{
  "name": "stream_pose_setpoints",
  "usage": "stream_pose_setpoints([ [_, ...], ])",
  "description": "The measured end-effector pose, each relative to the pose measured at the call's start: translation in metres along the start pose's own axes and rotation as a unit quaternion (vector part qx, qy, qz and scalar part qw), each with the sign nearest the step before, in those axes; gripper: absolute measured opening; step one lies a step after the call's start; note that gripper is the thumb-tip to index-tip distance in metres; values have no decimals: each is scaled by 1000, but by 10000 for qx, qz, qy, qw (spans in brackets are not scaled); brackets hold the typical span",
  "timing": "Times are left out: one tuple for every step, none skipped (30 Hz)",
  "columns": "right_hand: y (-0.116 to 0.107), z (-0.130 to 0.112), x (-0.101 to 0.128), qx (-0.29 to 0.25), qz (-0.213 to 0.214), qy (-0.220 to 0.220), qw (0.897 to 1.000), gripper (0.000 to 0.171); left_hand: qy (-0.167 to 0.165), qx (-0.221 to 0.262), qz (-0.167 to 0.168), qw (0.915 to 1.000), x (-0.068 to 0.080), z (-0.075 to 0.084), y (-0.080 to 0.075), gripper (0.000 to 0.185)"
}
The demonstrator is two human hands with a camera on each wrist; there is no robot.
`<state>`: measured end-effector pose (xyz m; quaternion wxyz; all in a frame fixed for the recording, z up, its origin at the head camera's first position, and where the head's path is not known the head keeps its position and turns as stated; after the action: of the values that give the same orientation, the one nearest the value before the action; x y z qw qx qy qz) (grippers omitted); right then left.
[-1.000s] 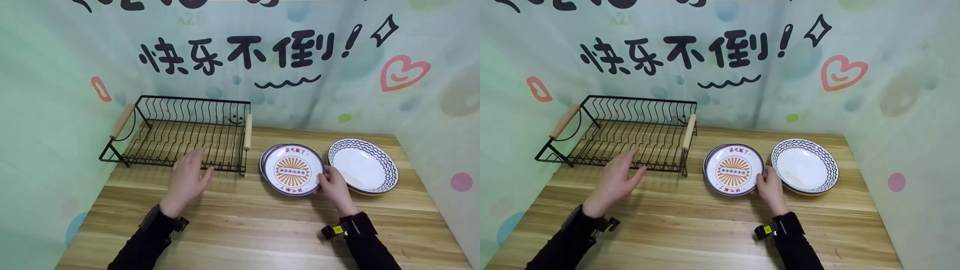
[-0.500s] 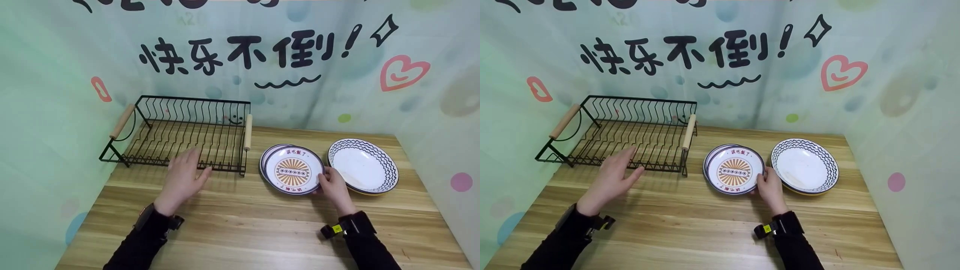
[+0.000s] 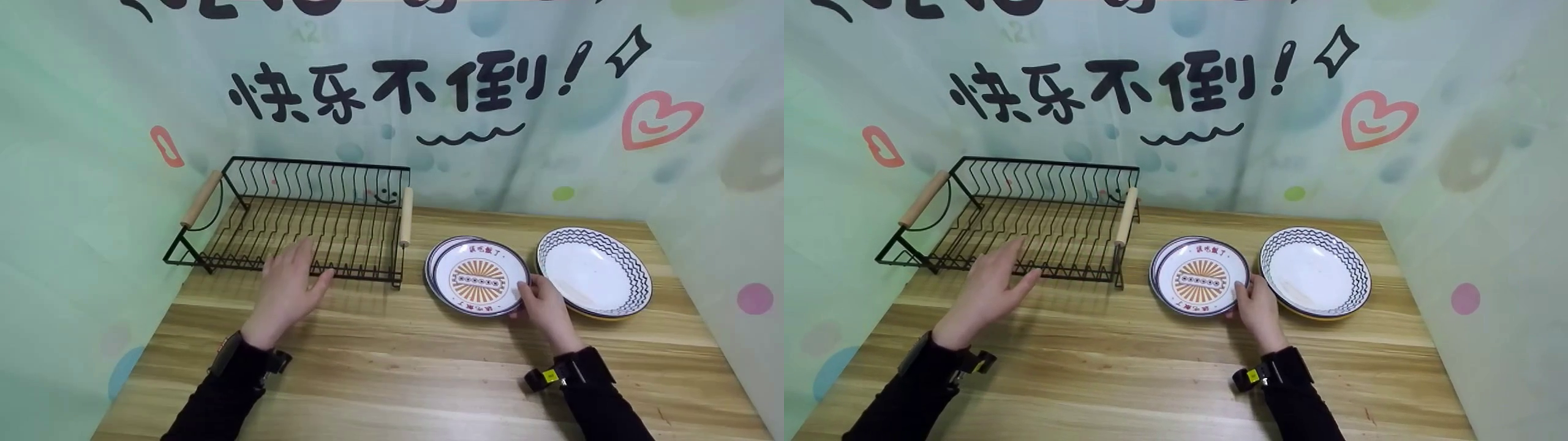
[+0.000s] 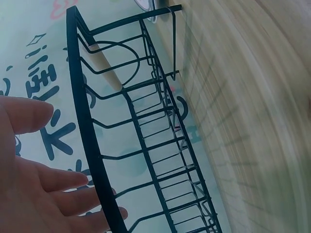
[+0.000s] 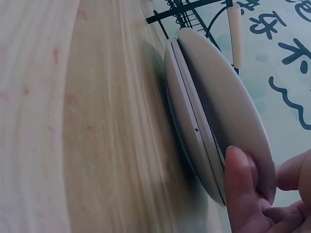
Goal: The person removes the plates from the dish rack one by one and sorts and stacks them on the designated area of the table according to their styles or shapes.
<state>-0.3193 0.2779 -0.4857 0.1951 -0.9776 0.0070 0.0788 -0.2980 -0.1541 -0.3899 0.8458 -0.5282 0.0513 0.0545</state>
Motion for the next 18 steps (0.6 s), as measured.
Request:
stream_pose_setpoints([
  [-1, -1, 0, 79, -10, -13, 10000, 44, -16, 15, -1, 10000, 0, -1, 0, 74],
  [-1, -2, 0, 132, -11, -21, 9999, 44, -26, 25, 1, 10000, 0, -1, 0, 74],
  [-2, -3, 1, 203, -18, -52, 9998, 44, -36, 31, 6, 10000, -1, -2, -1, 74],
  [-2, -5, 1, 285, -21, -89, 9996, 43, -43, 38, 18, 10000, -1, -2, -1, 74],
  [-3, -6, 1, 413, -25, -148, 9990, 43, -52, 39, 26, 10000, -1, -2, -1, 74],
  [-4, -8, 1, 654, -10, -248, 9975, 43, -65, 53, 34, 10000, -1, -3, -2, 74],
  [-6, -10, 2, 908, -3, -357, 9952, 44, -74, 56, 43, 9999, -1, -3, -2, 75],
  [-6, -12, 2, 1097, -1, -450, 9929, 45, -76, 61, 47, 9999, -1, -3, -3, 75],
  [-7, -15, 3, 1323, 2, -557, 9896, 46, -81, 69, 48, 9999, -1, -4, -3, 75],
  [-7, -17, 3, 1561, -3, -662, 9855, 47, -87, 85, 42, 9999, -1, -4, -3, 75],
  [-7, -19, 4, 1781, 1, -766, 9810, 49, -81, 89, 49, 9999, -1, -4, -3, 75],
  [-7, -21, 4, 1975, 3, -858, 9765, 50, -71, 101, 58, 9999, -1, -5, -3, 75],
  [-6, -22, 5, 2054, -15, -926, 9743, 51, -53, 94, 65, 9999, -1, -5, -3, 75],
  [-6, -23, 5, 2118, -27, -976, 9724, 52, -35, 86, 76, 9999, -1, -5, -3, 75],
  [-5, -25, 5, 2212, -20, -1034, 9697, 52, -17, 81, 90, 9999, -1, -5, -3, 75],
  [-5, -26, 6, 2276, -20, -1075, 9678, 51, 2, 76, 103, 9999, 0, -5, -3, 75],
  [-5, -27, 7, 2310, -22, -1112, 9666, 51, 19, 62, 118, 9999, 0, -5, -4, 75],
  [-4, -27, 7, 2337, -36, -1142, 9656, 50, 27, 56, 119, 9999, 0, -5, -3, 74],
])
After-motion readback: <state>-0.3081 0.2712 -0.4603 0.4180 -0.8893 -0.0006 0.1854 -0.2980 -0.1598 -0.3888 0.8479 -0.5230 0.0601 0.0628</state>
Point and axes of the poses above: each hand's wrist, its own x-axis away from the middle knuckle, its own y-axis out of the palm, z = x × y, the point moved 9 cm from there along -x, towards the middle knuckle, and after that the axes turned 14 degrees about -y, right-handed, at the moved point
